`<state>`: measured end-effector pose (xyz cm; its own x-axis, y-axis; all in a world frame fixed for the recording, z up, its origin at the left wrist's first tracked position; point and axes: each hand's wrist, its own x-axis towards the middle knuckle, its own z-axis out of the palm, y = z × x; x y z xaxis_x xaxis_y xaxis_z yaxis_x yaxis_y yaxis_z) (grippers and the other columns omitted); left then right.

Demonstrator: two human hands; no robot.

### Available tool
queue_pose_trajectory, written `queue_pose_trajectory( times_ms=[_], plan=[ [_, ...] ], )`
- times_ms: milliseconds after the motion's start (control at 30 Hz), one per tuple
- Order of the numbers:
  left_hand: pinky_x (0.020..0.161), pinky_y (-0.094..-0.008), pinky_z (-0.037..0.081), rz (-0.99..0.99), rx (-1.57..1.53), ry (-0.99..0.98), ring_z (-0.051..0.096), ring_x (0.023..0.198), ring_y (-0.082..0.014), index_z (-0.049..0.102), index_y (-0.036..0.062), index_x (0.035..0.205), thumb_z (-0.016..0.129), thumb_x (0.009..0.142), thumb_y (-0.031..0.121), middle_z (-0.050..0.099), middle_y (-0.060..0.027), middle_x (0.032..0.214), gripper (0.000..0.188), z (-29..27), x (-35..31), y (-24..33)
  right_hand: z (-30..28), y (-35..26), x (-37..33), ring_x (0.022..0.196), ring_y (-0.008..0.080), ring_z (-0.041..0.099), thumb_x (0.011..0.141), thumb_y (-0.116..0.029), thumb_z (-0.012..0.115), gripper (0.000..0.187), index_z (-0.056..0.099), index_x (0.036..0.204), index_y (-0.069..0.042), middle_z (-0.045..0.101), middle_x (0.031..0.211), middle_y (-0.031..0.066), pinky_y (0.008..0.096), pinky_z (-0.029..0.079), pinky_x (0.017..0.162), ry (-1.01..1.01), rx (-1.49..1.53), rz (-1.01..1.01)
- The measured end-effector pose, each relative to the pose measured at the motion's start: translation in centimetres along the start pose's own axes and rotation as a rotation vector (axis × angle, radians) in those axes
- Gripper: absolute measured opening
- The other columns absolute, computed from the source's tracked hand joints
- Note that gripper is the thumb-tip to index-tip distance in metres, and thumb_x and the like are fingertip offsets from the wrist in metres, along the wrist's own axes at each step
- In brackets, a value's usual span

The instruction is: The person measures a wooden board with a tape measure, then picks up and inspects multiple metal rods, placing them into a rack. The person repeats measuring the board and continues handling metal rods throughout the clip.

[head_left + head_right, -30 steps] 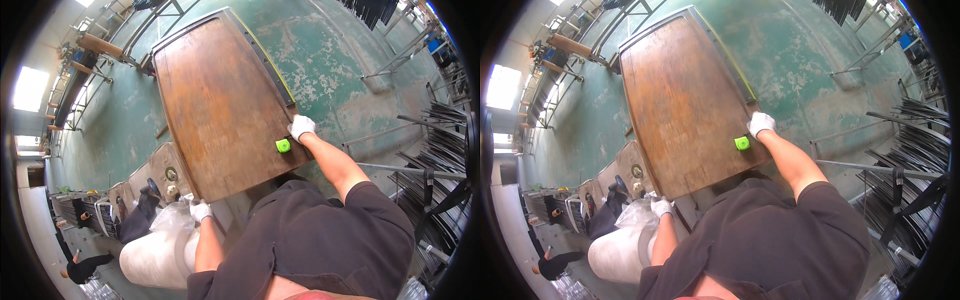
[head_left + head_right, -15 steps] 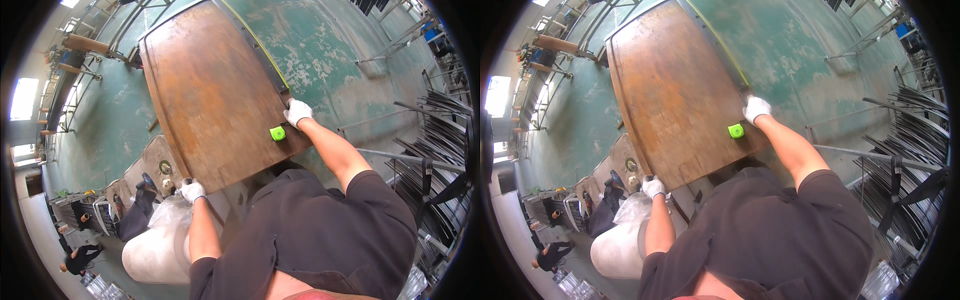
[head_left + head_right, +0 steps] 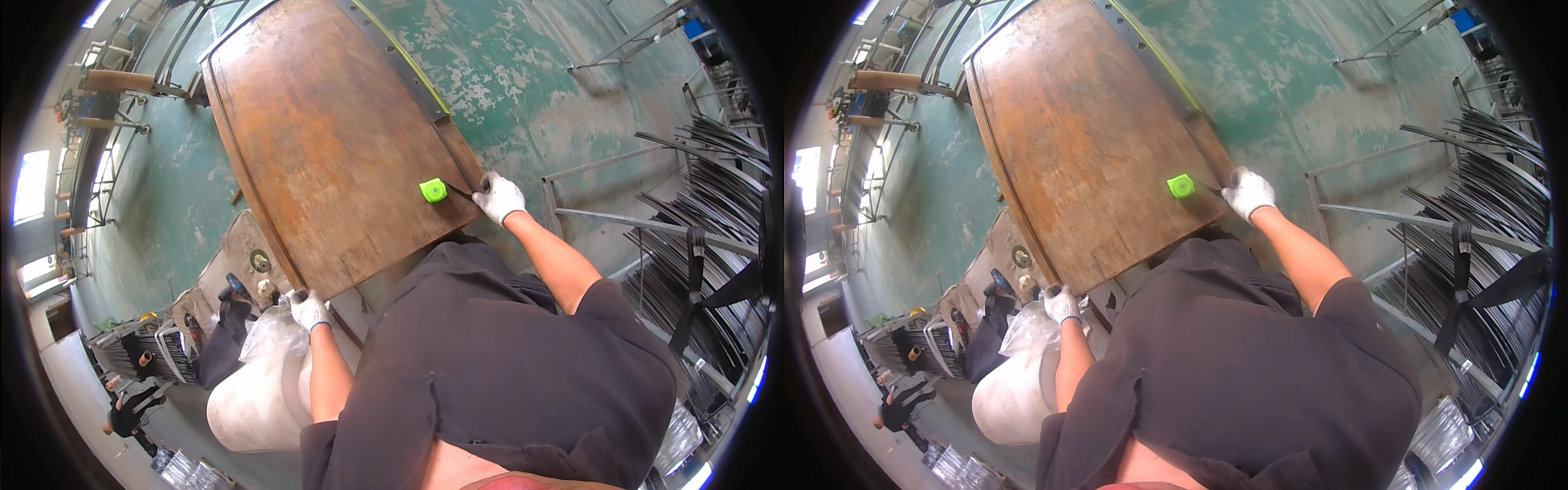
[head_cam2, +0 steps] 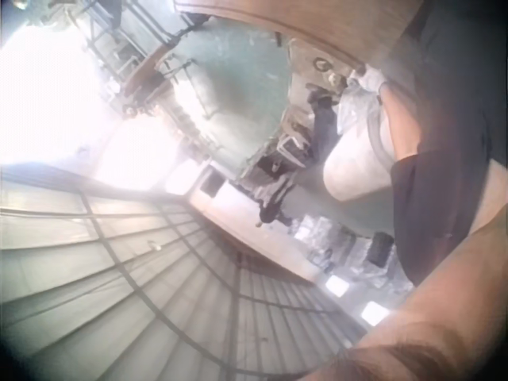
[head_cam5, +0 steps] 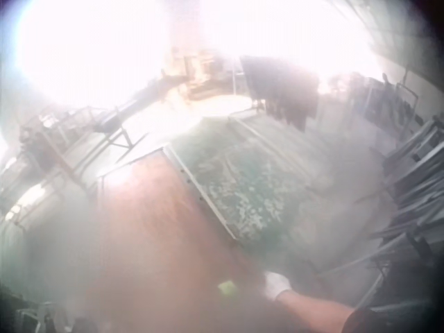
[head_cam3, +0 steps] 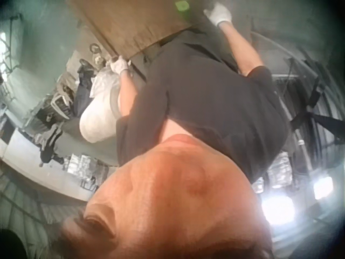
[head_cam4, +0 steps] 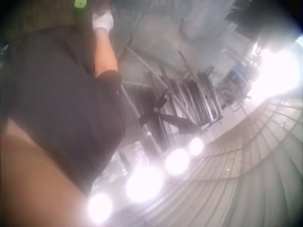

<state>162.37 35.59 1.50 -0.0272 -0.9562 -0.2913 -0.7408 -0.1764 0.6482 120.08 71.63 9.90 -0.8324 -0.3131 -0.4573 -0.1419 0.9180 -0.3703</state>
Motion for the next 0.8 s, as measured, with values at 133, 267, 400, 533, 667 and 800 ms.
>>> queue_pose_trajectory(
  times_ms=[133, 267, 400, 533, 667, 800],
  plan=[
    [0.070, -0.0392, 0.058, -0.087, -0.076, -0.054, 0.065, 0.081, -0.0240, 0.064, 0.0027, 0.107, 0.072, 0.086, 0.001, 0.066, -0.0104, 0.097, 0.023, -1.0, -2.3, 4.1, 0.2, 1.0, -0.9, 0.118, 0.0380, 0.070, 0.090, -0.035, 0.078, 0.041, 0.069, 0.122, -0.011, 0.075, 0.122, 0.0182, 0.0491, 0.056, 0.099, -0.012, -0.032, 0.007],
    [0.059, -0.0389, 0.059, -0.043, -0.154, -0.026, 0.065, 0.077, -0.0241, 0.062, 0.0028, 0.111, 0.071, 0.086, -0.003, 0.065, -0.0105, 0.096, 0.027, -0.6, -0.6, -0.2, 1.8, 1.3, -1.2, 0.113, 0.0372, 0.069, 0.087, -0.027, 0.077, 0.040, 0.068, 0.123, -0.013, 0.072, 0.121, 0.0154, 0.0496, 0.056, 0.097, 0.264, -0.035, -0.256],
    [0.062, -0.0376, 0.058, -0.109, -0.221, -0.022, 0.067, 0.081, -0.0249, 0.063, 0.0016, 0.113, 0.073, 0.086, -0.003, 0.067, -0.0098, 0.098, 0.030, 0.3, -2.9, 1.9, 0.6, -3.6, -0.4, 0.120, 0.0380, 0.064, 0.081, -0.020, 0.078, 0.048, 0.068, 0.127, -0.012, 0.068, 0.126, 0.0143, 0.0497, 0.053, 0.102, 0.204, -0.081, -0.614],
    [0.065, -0.0305, 0.056, 0.208, -0.106, -0.126, 0.068, 0.084, -0.0194, 0.067, 0.0001, 0.119, 0.077, 0.088, 0.001, 0.071, -0.0103, 0.103, 0.032, 2.4, -1.6, -3.2, 4.0, -7.1, 1.6, 0.136, 0.0368, 0.057, 0.084, -0.033, 0.083, 0.067, 0.062, 0.143, -0.012, 0.063, 0.145, 0.0141, 0.0491, 0.050, 0.110, 0.068, -0.262, -0.686],
    [0.073, -0.0304, 0.059, -0.040, -0.362, -0.456, 0.069, 0.088, -0.0171, 0.067, -0.0001, 0.120, 0.077, 0.093, 0.005, 0.071, -0.0095, 0.105, 0.030, 2.6, -8.6, 7.2, 4.9, -8.1, 1.9, 0.134, 0.0381, 0.060, 0.082, -0.035, 0.083, 0.060, 0.069, 0.135, -0.011, 0.069, 0.139, 0.0161, 0.0472, 0.052, 0.107, -0.137, -0.287, -0.570],
    [0.077, -0.0337, 0.064, -0.154, -0.417, -0.632, 0.072, 0.090, -0.0204, 0.065, -0.0015, 0.128, 0.077, 0.098, 0.009, 0.071, -0.0107, 0.114, 0.034, 3.4, -11.9, 11.1, 1.9, -9.9, -3.3, 0.120, 0.0388, 0.069, 0.080, -0.035, 0.080, 0.054, 0.074, 0.127, -0.009, 0.074, 0.124, 0.0212, 0.0457, 0.054, 0.104, -0.378, 0.243, -0.588]
  ],
)
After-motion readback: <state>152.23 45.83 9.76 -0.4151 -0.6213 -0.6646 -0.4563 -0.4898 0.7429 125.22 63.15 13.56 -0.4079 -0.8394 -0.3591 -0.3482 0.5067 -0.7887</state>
